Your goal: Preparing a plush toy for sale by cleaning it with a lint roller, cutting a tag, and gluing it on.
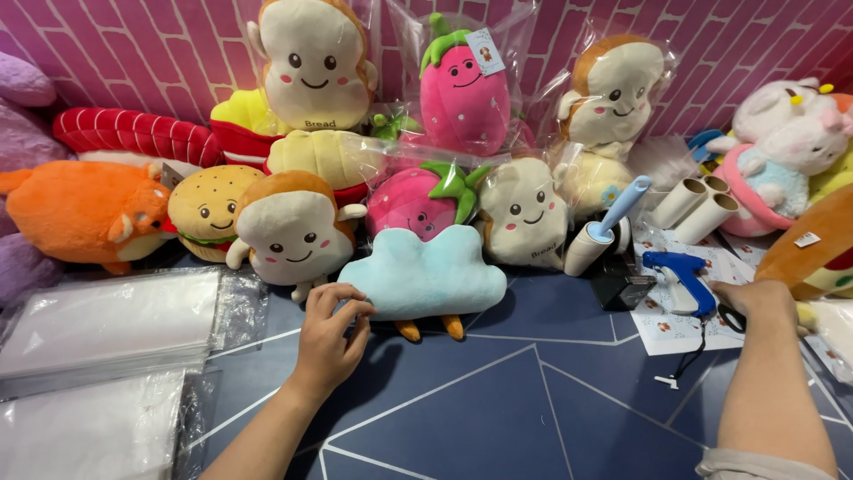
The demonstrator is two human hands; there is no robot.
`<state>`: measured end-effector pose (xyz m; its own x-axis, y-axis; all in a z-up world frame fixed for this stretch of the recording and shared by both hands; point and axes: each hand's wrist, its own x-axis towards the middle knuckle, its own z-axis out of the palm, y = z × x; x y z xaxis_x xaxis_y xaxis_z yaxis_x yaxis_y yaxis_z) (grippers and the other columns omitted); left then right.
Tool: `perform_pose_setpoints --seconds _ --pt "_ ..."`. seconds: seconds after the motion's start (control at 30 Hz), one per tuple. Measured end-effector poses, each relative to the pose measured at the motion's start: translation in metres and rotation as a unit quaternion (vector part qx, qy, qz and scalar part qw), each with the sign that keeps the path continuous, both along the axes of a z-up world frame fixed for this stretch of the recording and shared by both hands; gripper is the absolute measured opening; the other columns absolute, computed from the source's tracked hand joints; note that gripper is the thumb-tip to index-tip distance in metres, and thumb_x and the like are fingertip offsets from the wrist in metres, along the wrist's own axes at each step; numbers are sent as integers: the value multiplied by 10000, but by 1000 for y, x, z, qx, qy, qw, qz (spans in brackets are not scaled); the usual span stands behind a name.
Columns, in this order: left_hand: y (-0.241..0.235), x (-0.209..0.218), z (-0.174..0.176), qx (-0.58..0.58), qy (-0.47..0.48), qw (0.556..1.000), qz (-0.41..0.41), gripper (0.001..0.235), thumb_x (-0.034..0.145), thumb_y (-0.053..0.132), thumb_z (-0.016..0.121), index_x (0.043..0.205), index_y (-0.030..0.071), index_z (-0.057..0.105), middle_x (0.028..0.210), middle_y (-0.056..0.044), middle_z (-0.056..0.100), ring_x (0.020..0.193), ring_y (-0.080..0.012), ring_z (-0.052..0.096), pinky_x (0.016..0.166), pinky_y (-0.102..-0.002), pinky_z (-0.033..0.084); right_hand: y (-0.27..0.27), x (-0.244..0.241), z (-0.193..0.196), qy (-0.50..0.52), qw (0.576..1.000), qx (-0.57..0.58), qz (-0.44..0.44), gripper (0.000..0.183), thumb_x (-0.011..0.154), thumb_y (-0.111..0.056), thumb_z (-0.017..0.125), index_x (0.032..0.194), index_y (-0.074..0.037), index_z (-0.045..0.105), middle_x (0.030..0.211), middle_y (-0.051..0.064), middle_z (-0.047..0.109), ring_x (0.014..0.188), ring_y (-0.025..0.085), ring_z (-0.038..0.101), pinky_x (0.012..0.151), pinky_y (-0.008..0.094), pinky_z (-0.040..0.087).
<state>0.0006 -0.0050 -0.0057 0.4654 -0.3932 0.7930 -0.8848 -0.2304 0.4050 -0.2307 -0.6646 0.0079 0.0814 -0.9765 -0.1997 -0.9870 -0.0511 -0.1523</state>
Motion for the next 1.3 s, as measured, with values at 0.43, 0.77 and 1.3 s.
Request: perform_pose_setpoints --seconds 0.43,0.77,1.3 --pt "6 8 -2 -29 30 999 20 136 878 11 644 917 131 696 1042 -41 619 1039 -276 559 944 -414 452 -70 13 -37 -105 952 285 -38 556 1065 -428 532 1566 -187 516 1667 -13 376 1577 134 119 1276 438 17" --pt "6 4 4 -15 -13 1000 4 131 884 0 636 925 114 687 1046 -57 620 1027 -304 567 904 -419 483 -52 -14 -33 -56 990 -127 38 392 986 -376 524 1259 -145 682 1296 127 673 1179 386 620 1063 505 411" --pt "-4 -43 31 33 6 978 -206 82 882 69 652 963 61 664 888 -99 631 713 -245 593 627 -340 493 -84 -143 -39 -547 764 -113 324 239 1336 -283 383 1514 -134 323 1454 166 431 1362 329 463 980 519 421"
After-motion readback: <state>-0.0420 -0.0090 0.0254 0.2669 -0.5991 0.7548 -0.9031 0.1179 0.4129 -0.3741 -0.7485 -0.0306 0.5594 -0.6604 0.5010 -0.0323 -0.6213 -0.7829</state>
